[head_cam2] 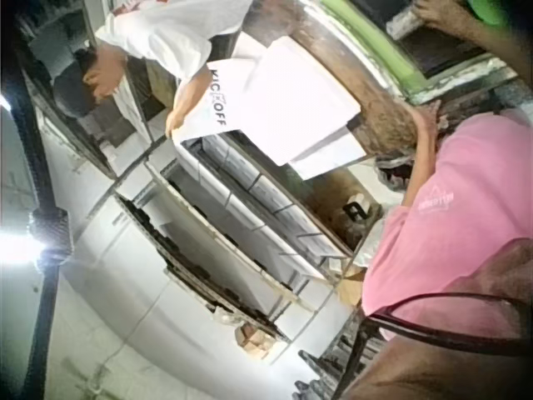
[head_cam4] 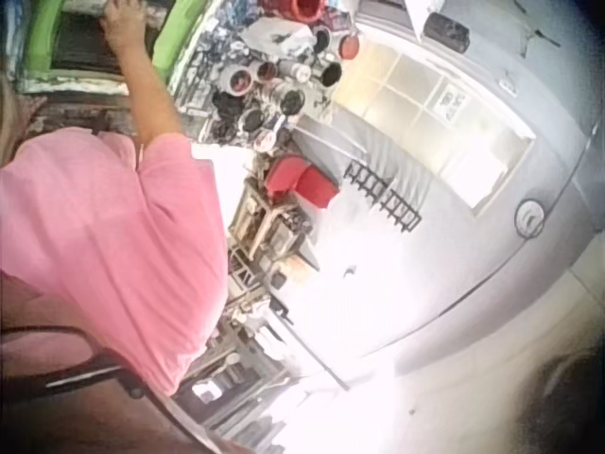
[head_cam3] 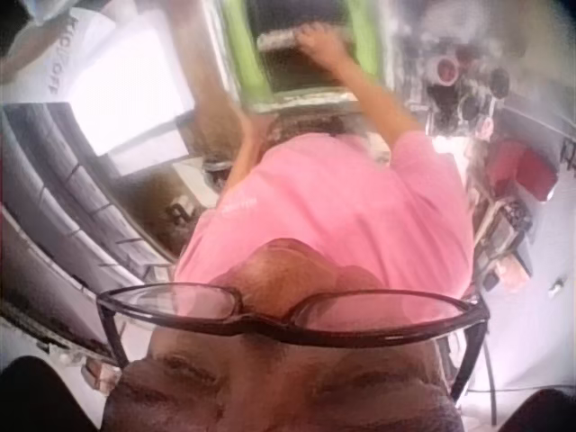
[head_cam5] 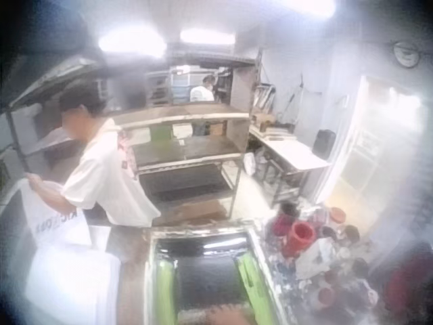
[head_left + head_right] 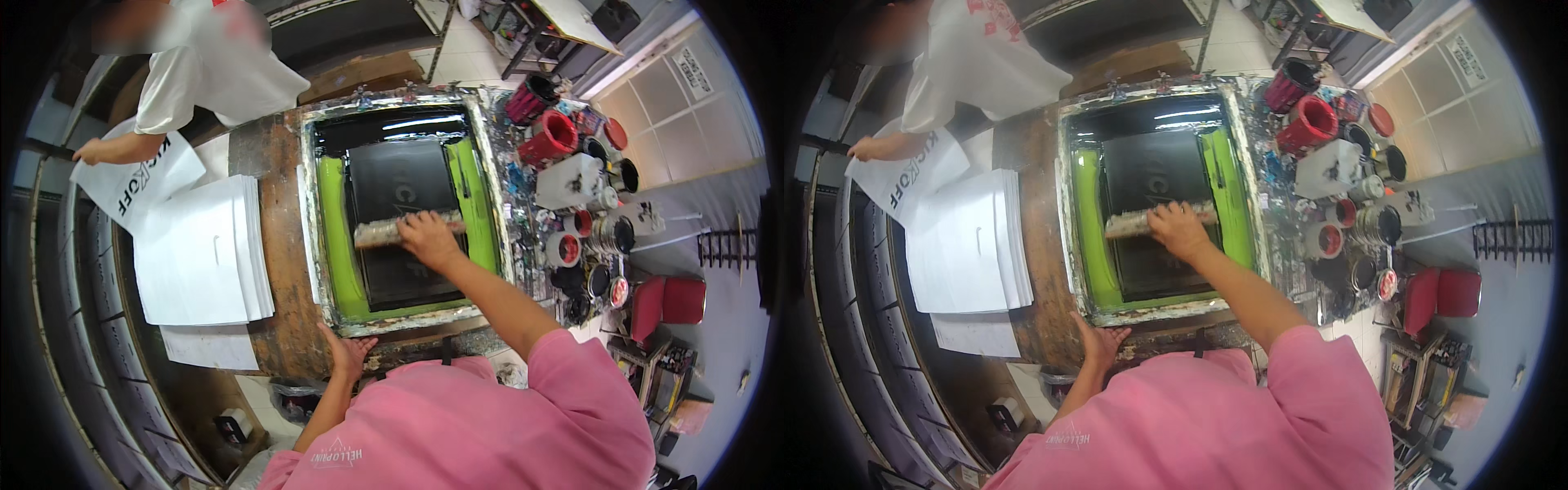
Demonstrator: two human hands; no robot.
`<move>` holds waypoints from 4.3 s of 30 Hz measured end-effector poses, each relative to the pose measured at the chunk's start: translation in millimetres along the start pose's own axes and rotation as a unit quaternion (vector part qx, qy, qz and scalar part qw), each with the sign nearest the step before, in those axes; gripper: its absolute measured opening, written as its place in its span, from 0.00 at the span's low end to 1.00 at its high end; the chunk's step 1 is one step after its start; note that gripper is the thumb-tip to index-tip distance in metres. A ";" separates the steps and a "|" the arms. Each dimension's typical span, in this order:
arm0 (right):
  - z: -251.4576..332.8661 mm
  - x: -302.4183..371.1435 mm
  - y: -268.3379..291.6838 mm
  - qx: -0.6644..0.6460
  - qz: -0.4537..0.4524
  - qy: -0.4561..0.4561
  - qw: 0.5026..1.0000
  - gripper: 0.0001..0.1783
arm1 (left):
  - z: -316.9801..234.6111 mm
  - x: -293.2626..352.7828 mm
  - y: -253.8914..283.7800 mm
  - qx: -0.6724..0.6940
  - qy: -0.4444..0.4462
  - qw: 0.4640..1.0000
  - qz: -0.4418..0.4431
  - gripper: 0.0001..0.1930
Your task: The person screen prints a design onto white plastic bags by placing a bag on the printing surface, lowering the screen, and using a squeegee to spread ink before removing the bag.
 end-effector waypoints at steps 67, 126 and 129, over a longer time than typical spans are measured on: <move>31.7 -87.8 381.0 0.057 -0.227 -0.075 0.969 0.26 | -233.9 67.1 27.2 -0.215 -0.610 0.758 -0.086 0.24; 42.4 -69.1 355.9 0.095 -0.293 -0.044 0.950 0.28 | -11.7 1.6 -303.9 -0.509 -0.594 0.612 0.116 0.10; 31.9 -64.1 356.6 0.085 -0.277 -0.067 0.955 0.28 | 16.9 20.4 -347.8 -0.418 -0.647 0.613 0.178 0.12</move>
Point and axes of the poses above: each hand's wrist, its own x-axis away from the middle knuckle, its own y-axis out of the back of the hand, z = x × y, the point moved 3 cm from there along -x, towards the middle knuckle, and after that the axes turned 8 degrees about x, right-handed, at the moved point
